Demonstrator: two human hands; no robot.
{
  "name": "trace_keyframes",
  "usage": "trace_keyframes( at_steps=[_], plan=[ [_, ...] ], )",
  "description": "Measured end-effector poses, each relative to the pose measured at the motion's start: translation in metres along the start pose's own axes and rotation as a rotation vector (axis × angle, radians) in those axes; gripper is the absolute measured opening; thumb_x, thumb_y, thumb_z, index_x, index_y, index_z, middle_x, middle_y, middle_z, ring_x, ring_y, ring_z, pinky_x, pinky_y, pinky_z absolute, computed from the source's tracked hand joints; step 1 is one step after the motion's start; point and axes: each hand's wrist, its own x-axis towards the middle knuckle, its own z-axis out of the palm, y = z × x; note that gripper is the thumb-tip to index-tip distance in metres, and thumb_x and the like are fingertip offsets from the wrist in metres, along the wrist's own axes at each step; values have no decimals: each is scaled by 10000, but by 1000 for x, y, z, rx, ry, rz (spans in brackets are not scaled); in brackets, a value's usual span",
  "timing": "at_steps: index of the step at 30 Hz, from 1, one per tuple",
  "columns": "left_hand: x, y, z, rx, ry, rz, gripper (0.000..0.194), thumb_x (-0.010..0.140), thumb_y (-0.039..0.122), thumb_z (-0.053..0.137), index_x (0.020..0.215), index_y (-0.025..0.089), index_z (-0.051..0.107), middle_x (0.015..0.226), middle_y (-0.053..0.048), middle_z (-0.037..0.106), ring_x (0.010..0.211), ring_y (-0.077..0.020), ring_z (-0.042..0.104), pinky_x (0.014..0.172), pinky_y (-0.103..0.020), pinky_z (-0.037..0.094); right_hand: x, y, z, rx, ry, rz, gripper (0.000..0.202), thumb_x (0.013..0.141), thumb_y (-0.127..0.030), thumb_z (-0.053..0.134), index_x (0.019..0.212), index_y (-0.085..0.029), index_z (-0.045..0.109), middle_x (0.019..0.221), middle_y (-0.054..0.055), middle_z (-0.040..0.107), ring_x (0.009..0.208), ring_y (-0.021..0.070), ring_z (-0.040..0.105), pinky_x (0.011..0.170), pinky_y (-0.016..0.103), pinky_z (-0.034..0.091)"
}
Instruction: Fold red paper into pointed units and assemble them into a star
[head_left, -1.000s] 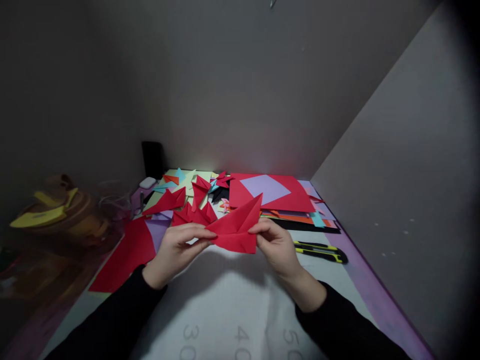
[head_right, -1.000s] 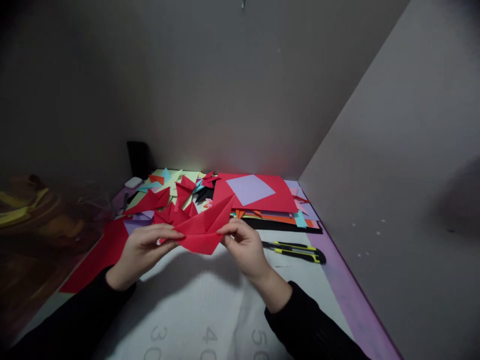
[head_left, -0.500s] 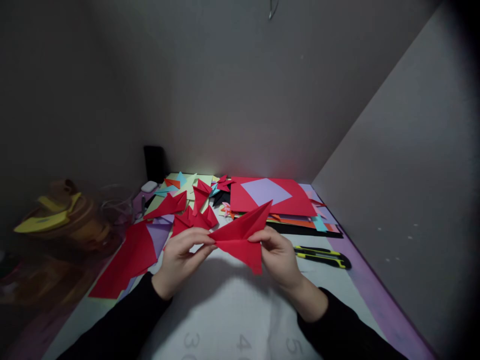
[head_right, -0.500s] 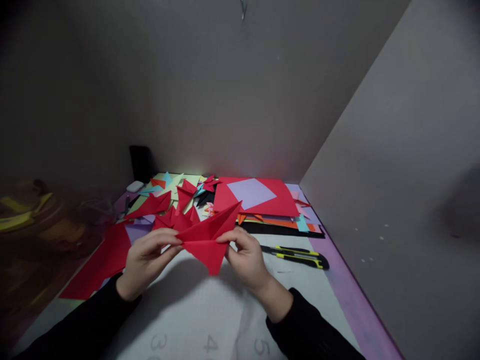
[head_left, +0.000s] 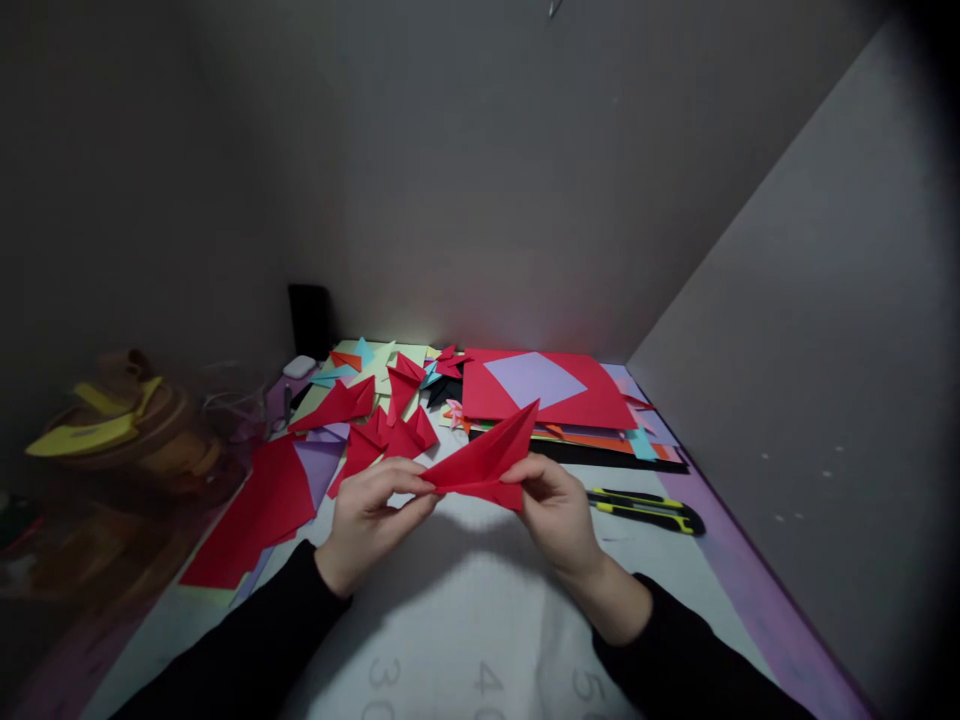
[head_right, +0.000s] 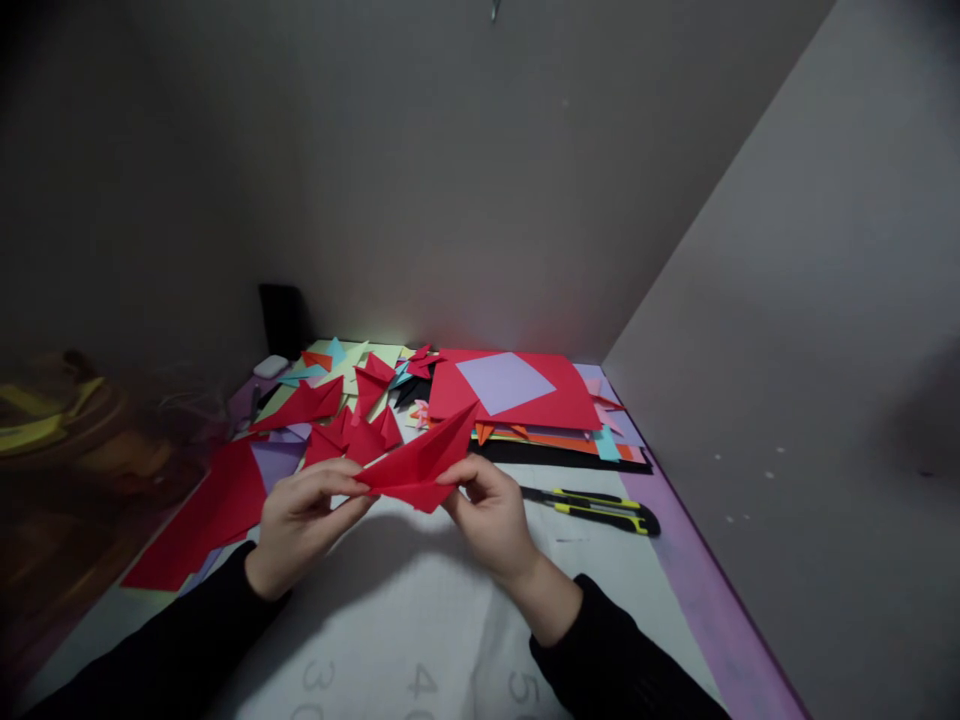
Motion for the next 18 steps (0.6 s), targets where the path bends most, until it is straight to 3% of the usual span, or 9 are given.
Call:
trace_keyframes(
  at_steps=[10, 14, 18],
  plan=[
    [-8, 3, 14, -110, 73, -251, 119, 707, 183, 718, 628, 186, 629, 708, -30, 702, 620, -147, 651, 572, -243, 513, -4, 3, 5, 70, 98, 131, 226, 693, -315, 759, 695, -208, 561, 643, -9, 609, 548, 122, 568, 501, 233, 447],
    [-12, 5, 21, -143, 72, -429, 163, 726, 232, 697, 614, 177, 591, 683, -22, 665, 637, -145, 632, 594, -242, 502, -3, 7, 7, 82, 129, 186, 244, 714, -269, 736, 708, -205, 501, 605, -23, 617, 544, 113, 580, 511, 212, 447],
    [-14, 1, 30, -222, 161, -644, 238, 698, 262, 719, 668, 191, 493, 570, 60, 535, 531, -96, 542, 513, -188, 425, 2, 16, 8, 161, 194, 257, 299, 741, -288, 716, 783, -221, 428, 557, -62, 594, 511, 110, 596, 476, 186, 439]
  ],
)
